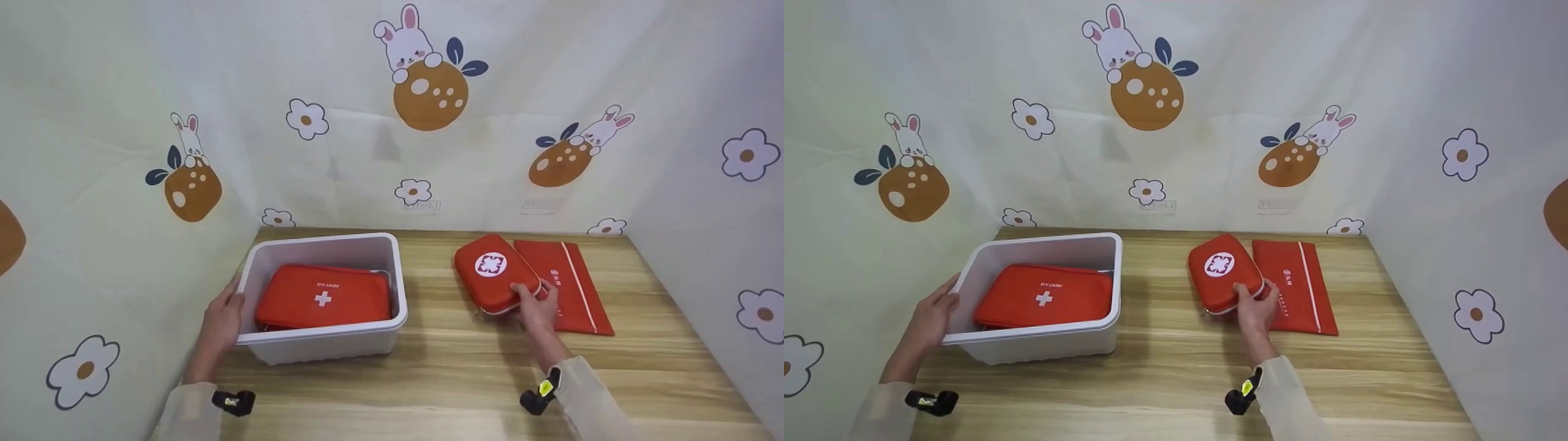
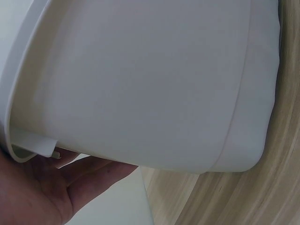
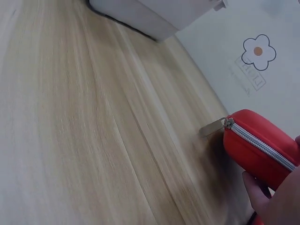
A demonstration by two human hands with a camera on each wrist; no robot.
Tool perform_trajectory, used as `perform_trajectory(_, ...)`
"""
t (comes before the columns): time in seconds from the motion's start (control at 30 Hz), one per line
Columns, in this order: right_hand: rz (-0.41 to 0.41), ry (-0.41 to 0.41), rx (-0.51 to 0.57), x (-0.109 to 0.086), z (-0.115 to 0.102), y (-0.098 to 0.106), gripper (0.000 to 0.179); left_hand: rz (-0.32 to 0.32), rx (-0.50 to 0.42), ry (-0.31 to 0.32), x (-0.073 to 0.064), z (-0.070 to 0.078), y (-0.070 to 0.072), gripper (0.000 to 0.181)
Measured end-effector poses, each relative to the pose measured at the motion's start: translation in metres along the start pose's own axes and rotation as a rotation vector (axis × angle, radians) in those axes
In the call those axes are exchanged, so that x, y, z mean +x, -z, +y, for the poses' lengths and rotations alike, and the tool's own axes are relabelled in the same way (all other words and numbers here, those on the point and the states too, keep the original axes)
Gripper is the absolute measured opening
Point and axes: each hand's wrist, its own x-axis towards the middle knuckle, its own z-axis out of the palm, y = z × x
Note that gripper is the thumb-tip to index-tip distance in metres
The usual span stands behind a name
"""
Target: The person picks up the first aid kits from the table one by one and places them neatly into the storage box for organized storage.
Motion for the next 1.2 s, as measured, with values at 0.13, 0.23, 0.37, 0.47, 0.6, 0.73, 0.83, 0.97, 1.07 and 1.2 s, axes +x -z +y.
perform_trajectory(0.13, -0.006, -0.024, 0.028, 0.000, 0.000, 0.000, 0.078, 0.002, 0.000, 0.000, 0.000, 0.000, 0.000, 0.055)
perform_trajectory(0.23, -0.023, -0.035, 0.032, 0.000, 0.000, 0.001, 0.080, 0.002, 0.001, -0.001, 0.001, 0.000, 0.000, 0.055)
perform_trajectory(0.37, -0.043, -0.035, 0.059, -0.001, 0.000, 0.002, 0.079, 0.005, 0.005, -0.010, 0.001, 0.001, 0.000, 0.055)
perform_trajectory(0.47, -0.050, -0.028, 0.115, -0.003, 0.000, 0.001, 0.076, 0.014, 0.014, -0.024, 0.000, 0.001, 0.000, 0.055)
perform_trajectory(0.6, -0.097, -0.020, 0.174, -0.007, -0.002, 0.000, 0.074, 0.023, 0.013, -0.027, -0.001, 0.000, 0.000, 0.056)
perform_trajectory(0.73, -0.189, -0.018, 0.207, -0.014, -0.007, -0.001, 0.074, 0.013, 0.000, -0.012, -0.001, 0.002, 0.000, 0.055)
perform_trajectory(0.83, -0.241, -0.015, 0.230, -0.020, -0.010, -0.003, 0.074, 0.009, -0.006, -0.013, -0.002, 0.002, 0.000, 0.055)
perform_trajectory(0.97, -0.280, -0.016, 0.234, -0.028, -0.014, -0.009, 0.076, 0.010, 0.000, -0.020, -0.002, 0.001, 0.001, 0.055)
perform_trajectory(1.07, -0.302, -0.001, 0.233, -0.034, -0.016, -0.014, 0.077, 0.006, 0.002, -0.018, -0.001, 0.000, 0.001, 0.055)
perform_trajectory(1.2, -0.332, 0.025, 0.271, -0.041, -0.019, -0.021, 0.072, -0.002, -0.004, -0.010, -0.001, 0.001, 0.000, 0.055)
